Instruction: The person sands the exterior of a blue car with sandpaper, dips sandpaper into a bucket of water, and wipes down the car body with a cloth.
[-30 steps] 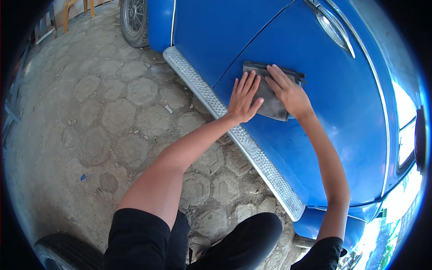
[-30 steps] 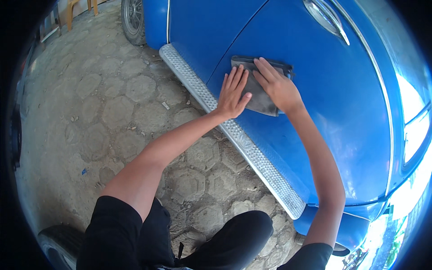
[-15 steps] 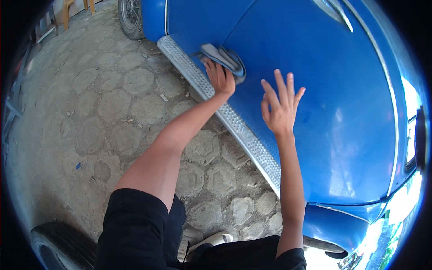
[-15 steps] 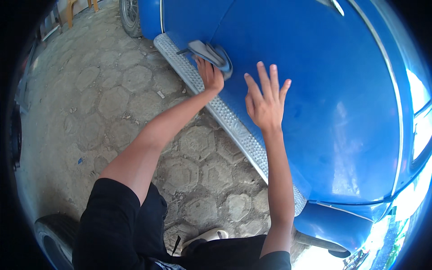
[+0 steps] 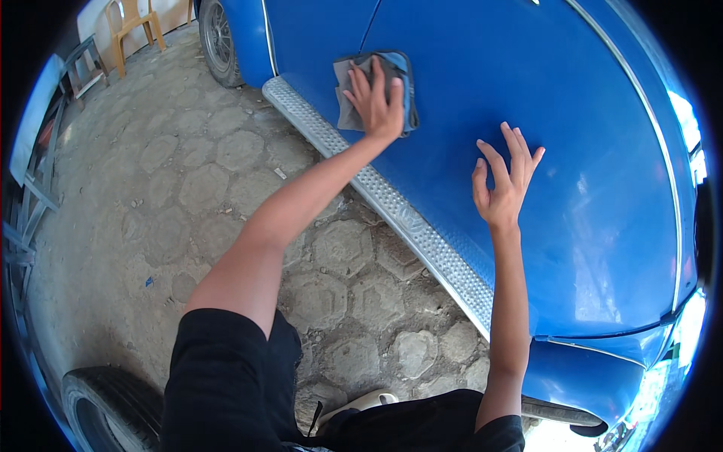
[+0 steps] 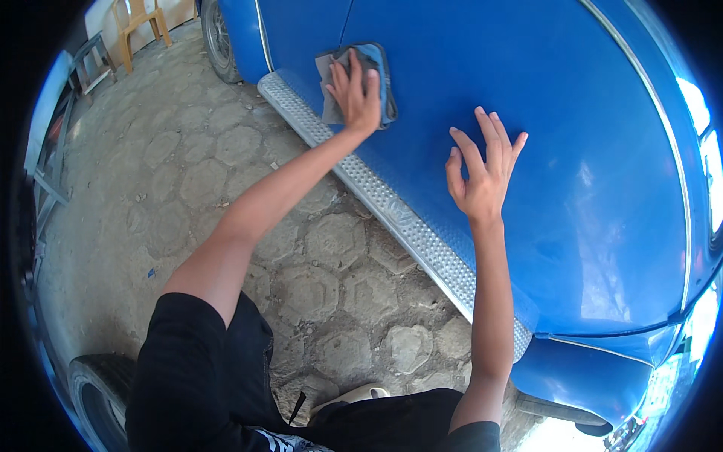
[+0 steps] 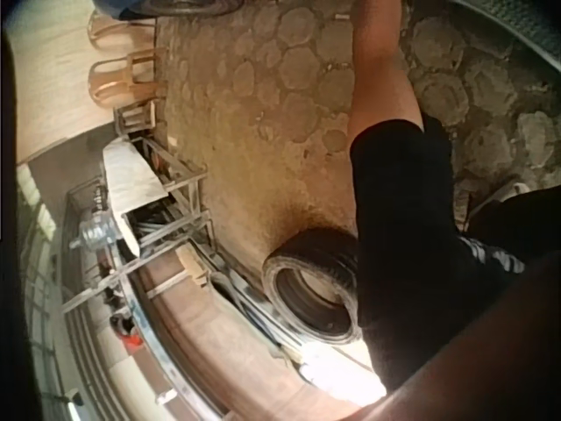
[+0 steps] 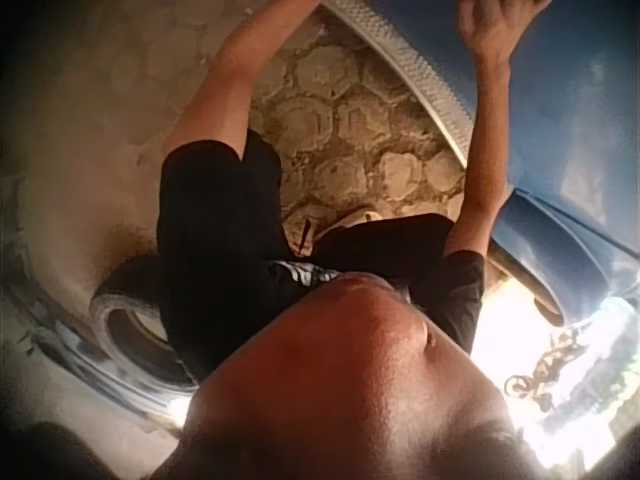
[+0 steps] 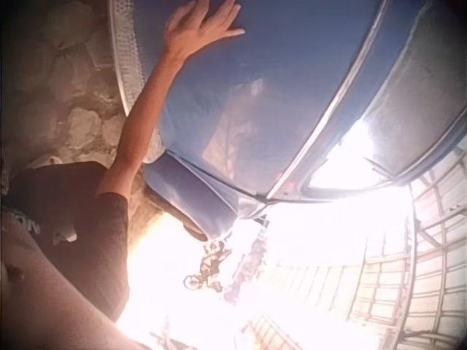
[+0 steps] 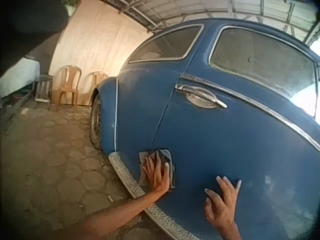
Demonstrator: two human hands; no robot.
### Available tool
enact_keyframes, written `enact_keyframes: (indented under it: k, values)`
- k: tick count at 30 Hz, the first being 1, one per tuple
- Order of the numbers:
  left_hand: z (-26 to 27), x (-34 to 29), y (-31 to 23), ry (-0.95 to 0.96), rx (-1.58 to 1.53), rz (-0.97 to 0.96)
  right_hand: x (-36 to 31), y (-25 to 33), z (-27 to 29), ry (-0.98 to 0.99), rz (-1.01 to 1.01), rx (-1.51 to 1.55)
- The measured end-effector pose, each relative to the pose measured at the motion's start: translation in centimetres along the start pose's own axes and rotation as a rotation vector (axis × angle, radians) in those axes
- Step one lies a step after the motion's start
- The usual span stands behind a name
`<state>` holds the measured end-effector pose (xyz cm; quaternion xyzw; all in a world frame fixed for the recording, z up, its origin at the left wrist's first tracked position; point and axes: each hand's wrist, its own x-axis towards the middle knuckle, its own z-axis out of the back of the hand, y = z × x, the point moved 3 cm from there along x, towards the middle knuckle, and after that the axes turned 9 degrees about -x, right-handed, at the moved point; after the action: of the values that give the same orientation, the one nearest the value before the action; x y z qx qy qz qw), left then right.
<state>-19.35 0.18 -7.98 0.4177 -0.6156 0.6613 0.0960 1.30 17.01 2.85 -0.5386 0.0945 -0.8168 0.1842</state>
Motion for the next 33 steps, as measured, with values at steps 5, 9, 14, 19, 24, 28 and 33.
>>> enact_keyframes:
  k: [5, 9, 14, 19, 24, 28, 33]
  values:
    - [1.0, 1.1, 1.0, -0.023, -0.004, 0.269, 1.6, 0.6, 2.2, -0.119, 0.061, 0.023]
    - [2.8, -0.8, 6.1, -0.160, -0.616, 0.947, 2.4, -0.1, 4.9, -0.178, 0.055, -0.012]
    - [-2.9, -6.3, 0.9, -0.208, -0.204, 0.825, 2.7, -1.7, 6.2, -0.233, 0.028, -0.067]
    - [-5.8, -12.0, -8.2, 0.593, 0.004, -0.678, 3.7, -2.8, 7.1, -0.345, 0.077, -0.068]
    - [-4.0, -7.2, -6.5, 0.456, -0.050, -0.668, 4.6, -4.5, 9.8, -0.384, 0.029, -0.149]
    - [-2.0, 3.0, -4.3, -0.141, -0.135, 0.041, 3.7, -6.1, 12.1, -0.363, -0.001, -0.189]
    - [-2.3, 5.5, -8.0, -0.171, -0.063, 0.030, 2.6, -7.5, 12.2, -0.341, -0.077, -0.220]
